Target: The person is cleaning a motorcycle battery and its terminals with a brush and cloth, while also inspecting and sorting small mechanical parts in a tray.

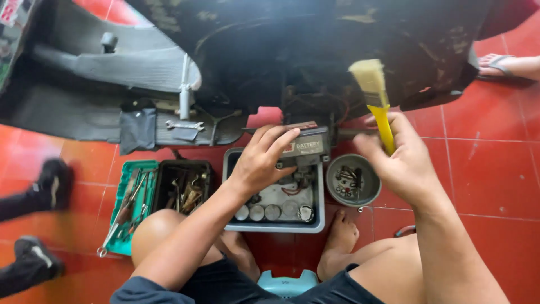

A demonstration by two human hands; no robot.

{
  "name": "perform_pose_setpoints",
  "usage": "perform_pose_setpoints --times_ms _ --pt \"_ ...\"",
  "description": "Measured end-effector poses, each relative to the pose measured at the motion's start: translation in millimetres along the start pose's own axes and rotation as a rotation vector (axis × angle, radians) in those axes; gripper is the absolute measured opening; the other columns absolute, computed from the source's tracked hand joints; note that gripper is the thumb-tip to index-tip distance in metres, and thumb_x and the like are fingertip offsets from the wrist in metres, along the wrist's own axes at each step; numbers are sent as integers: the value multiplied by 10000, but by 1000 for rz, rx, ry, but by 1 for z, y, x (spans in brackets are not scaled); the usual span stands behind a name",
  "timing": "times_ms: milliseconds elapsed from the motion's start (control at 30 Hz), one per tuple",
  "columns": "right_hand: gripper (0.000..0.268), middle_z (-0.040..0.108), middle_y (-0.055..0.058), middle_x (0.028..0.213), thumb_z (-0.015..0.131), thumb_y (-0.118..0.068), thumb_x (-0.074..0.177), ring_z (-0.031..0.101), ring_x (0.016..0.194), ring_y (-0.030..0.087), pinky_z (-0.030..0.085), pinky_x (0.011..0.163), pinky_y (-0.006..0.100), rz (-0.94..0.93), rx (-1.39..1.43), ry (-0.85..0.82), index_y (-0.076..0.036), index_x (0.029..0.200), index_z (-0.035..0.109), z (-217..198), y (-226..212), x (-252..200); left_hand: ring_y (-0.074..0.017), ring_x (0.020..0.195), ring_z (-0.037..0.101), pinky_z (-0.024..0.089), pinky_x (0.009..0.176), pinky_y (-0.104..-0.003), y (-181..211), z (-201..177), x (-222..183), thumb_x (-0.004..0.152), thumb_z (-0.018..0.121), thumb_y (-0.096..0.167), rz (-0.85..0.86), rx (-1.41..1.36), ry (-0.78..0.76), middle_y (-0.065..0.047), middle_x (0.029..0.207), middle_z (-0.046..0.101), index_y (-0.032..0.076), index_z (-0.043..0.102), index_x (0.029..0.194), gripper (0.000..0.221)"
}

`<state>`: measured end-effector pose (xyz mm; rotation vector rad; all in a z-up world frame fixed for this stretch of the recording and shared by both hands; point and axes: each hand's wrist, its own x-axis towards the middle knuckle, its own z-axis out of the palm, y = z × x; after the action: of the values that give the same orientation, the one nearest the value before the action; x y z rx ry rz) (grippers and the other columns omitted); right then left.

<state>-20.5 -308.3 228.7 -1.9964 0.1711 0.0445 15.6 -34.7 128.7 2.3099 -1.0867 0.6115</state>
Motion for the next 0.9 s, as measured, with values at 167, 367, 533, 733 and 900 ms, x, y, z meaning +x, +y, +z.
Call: perform_pose_setpoints --times_ms 167,367,533,733,900 --pt "1132 385 19 700 962 -147 596 353 606 149 371 564 297 -4 -185 -393 -276 1555 375 35 -16 -11 -406 1243 573 499 1058 -535 8 -22 -32 729 1029 160 -10 -144 11 -223 1379 529 127 323 1517 1059" --pt "963 771 72 844 956 -299 552 718 762 310 562 719 416 -328 -512 -345 -330 1437 578 75 21 -12 -413 1147 632 543 1007 -533 14 -17 -59 737 971 144 -35 -244 204 -209 1306 597 116 440 1411 858" --pt "904 757 57 744 978 -269 457 765 765 243 583 738 362 -390 -257 -216 -317 1319 710 90 40 -22 -366 1122 680 547 1030 -486 19 -26 -64 675 982 274 -152 -525 489 -150 1268 688 69 528 1420 897" --pt "943 789 114 855 1001 -301 431 746 703 289 571 679 453 -296 -208 -302 -248 1319 691 91 39 -16 -299 1187 671 497 1089 -434 11 -11 -82 525 1004 420 -503 -807 214 -81 1233 706 157 617 1296 902" --pt "385 652 169 909 551 -168 1038 606 778 271 503 732 431 -176 -108 -217 -32 1374 419 58 47 -8 -350 1088 656 517 1032 -467 -20 5 -97 577 989 407 -517 -351 325 -130 1127 671 81 625 1203 794"
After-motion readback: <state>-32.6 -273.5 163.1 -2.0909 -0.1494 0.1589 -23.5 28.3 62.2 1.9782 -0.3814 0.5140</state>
